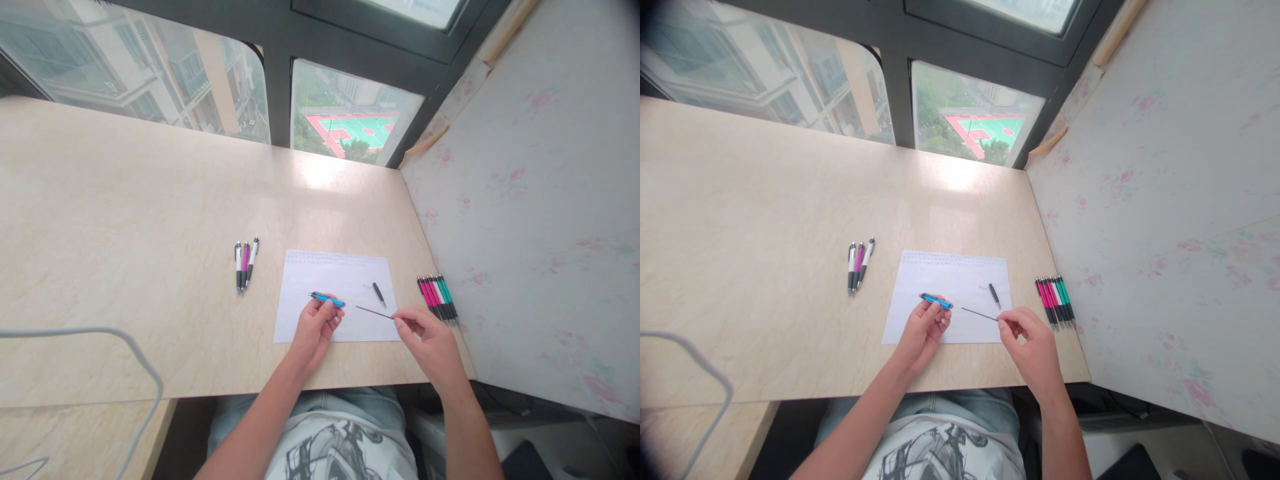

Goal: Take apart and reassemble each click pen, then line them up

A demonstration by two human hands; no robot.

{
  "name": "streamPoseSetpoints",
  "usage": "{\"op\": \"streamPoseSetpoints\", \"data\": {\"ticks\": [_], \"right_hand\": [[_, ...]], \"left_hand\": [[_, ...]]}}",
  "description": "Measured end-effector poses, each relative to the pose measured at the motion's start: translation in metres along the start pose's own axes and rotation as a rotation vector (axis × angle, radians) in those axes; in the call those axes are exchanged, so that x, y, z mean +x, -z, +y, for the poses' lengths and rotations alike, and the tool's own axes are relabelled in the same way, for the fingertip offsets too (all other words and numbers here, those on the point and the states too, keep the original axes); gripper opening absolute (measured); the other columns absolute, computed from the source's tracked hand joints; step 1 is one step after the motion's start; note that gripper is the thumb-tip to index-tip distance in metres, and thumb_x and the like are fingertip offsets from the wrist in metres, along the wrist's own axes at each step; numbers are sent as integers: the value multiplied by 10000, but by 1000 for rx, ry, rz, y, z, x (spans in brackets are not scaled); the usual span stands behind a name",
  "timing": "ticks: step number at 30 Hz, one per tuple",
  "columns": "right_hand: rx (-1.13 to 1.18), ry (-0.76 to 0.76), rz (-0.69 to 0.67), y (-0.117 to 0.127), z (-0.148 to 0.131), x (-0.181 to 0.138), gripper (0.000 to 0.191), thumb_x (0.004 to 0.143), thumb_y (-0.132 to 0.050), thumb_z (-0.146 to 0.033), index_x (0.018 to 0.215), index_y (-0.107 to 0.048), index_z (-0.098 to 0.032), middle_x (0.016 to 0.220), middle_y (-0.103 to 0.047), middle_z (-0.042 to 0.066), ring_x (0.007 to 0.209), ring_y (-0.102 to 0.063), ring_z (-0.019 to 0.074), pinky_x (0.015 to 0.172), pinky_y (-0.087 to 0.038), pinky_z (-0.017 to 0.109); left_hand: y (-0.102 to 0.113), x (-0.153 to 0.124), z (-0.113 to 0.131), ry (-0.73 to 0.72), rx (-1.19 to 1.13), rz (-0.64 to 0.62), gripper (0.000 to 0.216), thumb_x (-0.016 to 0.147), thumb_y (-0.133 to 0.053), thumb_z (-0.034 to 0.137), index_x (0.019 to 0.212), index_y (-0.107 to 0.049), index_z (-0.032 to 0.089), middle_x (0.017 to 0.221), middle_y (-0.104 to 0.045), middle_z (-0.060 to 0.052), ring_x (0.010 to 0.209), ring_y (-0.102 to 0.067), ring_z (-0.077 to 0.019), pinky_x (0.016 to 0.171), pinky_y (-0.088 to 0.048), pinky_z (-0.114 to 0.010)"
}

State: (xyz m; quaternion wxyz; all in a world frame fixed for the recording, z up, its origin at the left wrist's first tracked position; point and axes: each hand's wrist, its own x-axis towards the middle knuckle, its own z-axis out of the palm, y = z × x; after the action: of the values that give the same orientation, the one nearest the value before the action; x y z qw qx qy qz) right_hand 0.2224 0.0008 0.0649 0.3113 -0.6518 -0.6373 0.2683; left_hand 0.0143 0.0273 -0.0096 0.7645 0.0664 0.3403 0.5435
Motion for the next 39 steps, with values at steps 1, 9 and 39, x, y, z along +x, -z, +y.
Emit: {"op": "streamPoseSetpoints", "data": {"ticks": [1, 9, 39], "right_hand": [[1, 7, -6, -1, -1, 0, 179, 875, -559, -337, 842, -679, -209, 831, -675, 63, 761, -615, 206, 661, -495, 319], [-33, 85, -39, -16, -22, 1, 122, 876, -552, -259, 824, -653, -215, 771, -635, 30, 673, -573, 166, 638, -471, 292], [6, -41, 2, -39, -20, 5, 396, 925, -526, -380, 578, -541, -189, 546, -456, -43, 529, -431, 112, 543, -333, 249]], "left_hand": [[0, 0, 0, 0, 5, 0, 271, 718, -808, 274, 905, -669, 135, 832, -693, -32, 677, -625, -78, 651, -481, -187], [-3, -4, -3, -24, 131, -46, 240, 732, -791, 279, 895, -680, 143, 838, -708, -52, 722, -636, -114, 691, -477, -229], [-1, -6, -3, -28, 223, -138, 196, 786, -743, 273, 924, -665, 157, 933, -727, -64, 784, -661, -136, 735, -485, -246]]}}
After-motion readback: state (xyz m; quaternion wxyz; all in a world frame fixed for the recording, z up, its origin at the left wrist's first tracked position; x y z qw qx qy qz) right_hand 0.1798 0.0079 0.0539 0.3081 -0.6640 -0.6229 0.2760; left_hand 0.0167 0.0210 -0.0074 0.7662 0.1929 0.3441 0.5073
